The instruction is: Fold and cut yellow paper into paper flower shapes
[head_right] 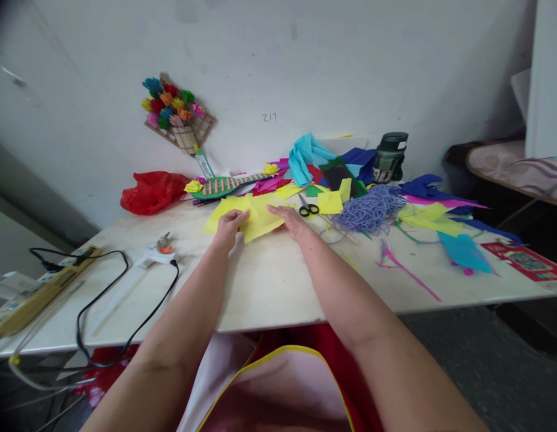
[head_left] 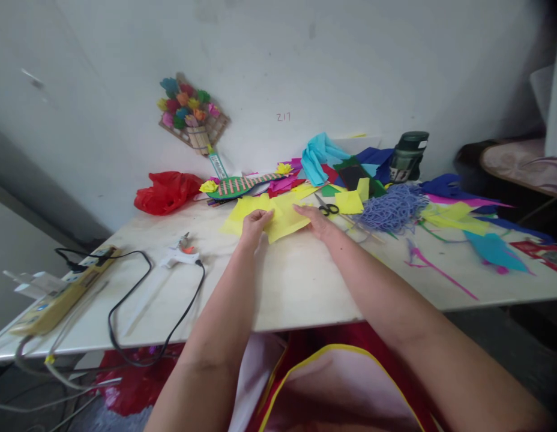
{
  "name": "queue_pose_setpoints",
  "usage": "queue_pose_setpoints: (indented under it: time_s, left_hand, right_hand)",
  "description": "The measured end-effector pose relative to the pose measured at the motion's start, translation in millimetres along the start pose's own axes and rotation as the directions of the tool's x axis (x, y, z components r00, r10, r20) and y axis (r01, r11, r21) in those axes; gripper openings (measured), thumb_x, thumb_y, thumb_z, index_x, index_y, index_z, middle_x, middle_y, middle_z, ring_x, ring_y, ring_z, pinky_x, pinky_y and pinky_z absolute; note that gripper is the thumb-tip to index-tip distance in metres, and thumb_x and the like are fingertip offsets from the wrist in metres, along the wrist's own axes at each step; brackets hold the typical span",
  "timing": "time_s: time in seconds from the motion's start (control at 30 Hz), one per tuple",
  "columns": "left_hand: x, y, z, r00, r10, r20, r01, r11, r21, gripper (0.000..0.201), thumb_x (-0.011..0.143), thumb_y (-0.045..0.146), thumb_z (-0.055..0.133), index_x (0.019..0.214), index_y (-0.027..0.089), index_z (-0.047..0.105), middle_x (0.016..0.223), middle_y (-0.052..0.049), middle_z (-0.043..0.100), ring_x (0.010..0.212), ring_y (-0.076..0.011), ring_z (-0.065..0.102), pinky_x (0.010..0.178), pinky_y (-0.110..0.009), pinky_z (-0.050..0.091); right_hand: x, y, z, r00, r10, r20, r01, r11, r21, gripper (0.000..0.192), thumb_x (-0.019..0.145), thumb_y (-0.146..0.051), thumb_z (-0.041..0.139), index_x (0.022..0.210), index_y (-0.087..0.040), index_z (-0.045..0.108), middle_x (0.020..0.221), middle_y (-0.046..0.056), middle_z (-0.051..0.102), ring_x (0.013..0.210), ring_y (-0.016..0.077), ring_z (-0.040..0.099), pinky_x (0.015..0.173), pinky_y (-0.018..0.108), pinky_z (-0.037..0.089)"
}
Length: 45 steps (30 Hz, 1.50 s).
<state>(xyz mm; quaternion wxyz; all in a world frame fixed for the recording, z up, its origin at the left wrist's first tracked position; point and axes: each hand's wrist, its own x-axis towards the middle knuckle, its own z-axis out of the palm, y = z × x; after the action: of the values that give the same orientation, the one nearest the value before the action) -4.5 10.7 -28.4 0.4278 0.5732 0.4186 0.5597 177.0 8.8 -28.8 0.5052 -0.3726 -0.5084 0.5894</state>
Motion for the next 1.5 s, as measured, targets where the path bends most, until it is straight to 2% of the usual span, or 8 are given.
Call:
queue_pose_setpoints:
  time_s: [0.17, 0.33, 0.57, 0.7, 0.87, 1.1, 1.23, 1.5]
  left_hand:
    - [-0.8, -0.6, 0.6, 0.999, -0.004, 0.032, 0.003, 1.000, 0.030, 0.037, 0.056, 0.050, 0.064, 0.060, 0.016, 0.049, 0.051, 0.004, 0.043, 0.045, -0.0052, 0.036, 0.043, -0.020, 0.025]
    - [-1.4, -1.9, 0.8, 0.999, -0.004, 0.054, 0.000, 0.998, 0.065, 0.038, 0.056, 0.051, 0.063, 0.060, 0.015, 0.050, 0.050, 0.003, 0.043, 0.045, -0.0054, 0.035, 0.042, -0.020, 0.023]
    - [-3.6, -0.7, 3.0, 0.996, 0.016, 0.088, -0.023, 0.997, 0.080, 0.035, 0.057, 0.047, 0.065, 0.059, 0.015, 0.049, 0.050, 0.004, 0.041, 0.045, -0.0048, 0.033, 0.042, -0.020, 0.022]
    - [-3.2, -1.1, 4.5, 0.993, 0.010, 0.115, -0.020, 0.996, 0.090, 0.035, 0.057, 0.046, 0.065, 0.057, 0.015, 0.048, 0.049, 0.005, 0.040, 0.045, -0.0046, 0.032, 0.043, -0.020, 0.022]
    - [-2.2, -2.0, 4.4, 0.990, -0.021, 0.138, 0.005, 0.993, 0.119, 0.035, 0.056, 0.046, 0.066, 0.058, 0.015, 0.049, 0.050, 0.004, 0.041, 0.046, -0.0048, 0.033, 0.044, -0.020, 0.022]
    - [-4.3, -0.5, 2.0, 0.982, -0.070, 0.175, 0.060, 0.996, 0.065, 0.035, 0.061, 0.048, 0.060, 0.060, 0.014, 0.052, 0.046, 0.004, 0.040, 0.042, -0.0047, 0.032, 0.041, -0.020, 0.020]
    - [-4.0, -0.6, 1.9, 0.985, -0.073, 0.158, 0.063, 0.996, 0.063, 0.032, 0.059, 0.044, 0.063, 0.059, 0.014, 0.052, 0.046, 0.004, 0.042, 0.041, -0.0045, 0.032, 0.040, -0.020, 0.021]
    - [-3.4, 2.9, 1.9, 0.993, -0.081, 0.085, 0.081, 0.997, 0.009, 0.030, 0.058, 0.041, 0.064, 0.058, 0.014, 0.051, 0.045, 0.004, 0.040, 0.041, -0.0051, 0.034, 0.040, -0.020, 0.022]
  right_hand:
    - [5.6, 4.9, -4.4, 1.000, 0.011, 0.006, -0.011, 1.000, 0.027, 0.037, 0.059, -0.033, 0.069, 0.089, -0.014, 0.061, 0.078, 0.007, 0.067, 0.063, 0.0179, 0.062, 0.051, 0.028, 0.049]
    - [6.5, 5.3, -4.5, 0.998, 0.055, 0.034, -0.057, 0.996, 0.074, 0.031, 0.057, -0.025, 0.070, 0.084, -0.014, 0.062, 0.076, 0.007, 0.068, 0.066, 0.0178, 0.063, 0.061, 0.029, 0.050]
    - [5.5, 3.5, 0.5, 0.996, 0.089, 0.028, -0.091, 0.989, 0.114, 0.034, 0.054, -0.016, 0.070, 0.087, -0.014, 0.061, 0.080, 0.006, 0.068, 0.073, 0.0178, 0.063, 0.069, 0.030, 0.050]
    - [4.4, 3.0, 3.9, 0.997, 0.057, -0.049, -0.054, 0.997, 0.059, 0.034, 0.053, -0.012, 0.070, 0.086, -0.016, 0.062, 0.080, 0.004, 0.068, 0.073, 0.0181, 0.063, 0.071, 0.031, 0.050]
    - [0.5, -0.2, 9.4, 0.990, 0.101, -0.102, -0.102, 0.995, -0.011, 0.041, 0.049, -0.010, 0.071, 0.089, -0.015, 0.061, 0.082, 0.005, 0.068, 0.070, 0.0187, 0.063, 0.067, 0.032, 0.051]
    - [-1.3, 3.3, 12.5, 0.992, 0.122, 0.012, -0.121, 0.990, -0.075, 0.039, 0.049, -0.010, 0.071, 0.086, -0.016, 0.060, 0.082, 0.004, 0.068, 0.069, 0.0186, 0.063, 0.065, 0.031, 0.051]
    - [-4.1, 1.7, 14.8, 0.990, 0.139, 0.031, -0.135, 0.985, -0.106, 0.040, 0.049, -0.011, 0.072, 0.086, -0.016, 0.060, 0.081, 0.004, 0.068, 0.068, 0.0184, 0.063, 0.063, 0.030, 0.052]
    - [-2.3, 3.4, 11.1, 0.992, 0.107, 0.063, -0.102, 0.991, -0.082, 0.028, 0.065, -0.019, 0.063, 0.093, -0.016, 0.060, 0.079, 0.005, 0.068, 0.064, 0.0168, 0.063, 0.062, 0.030, 0.051]
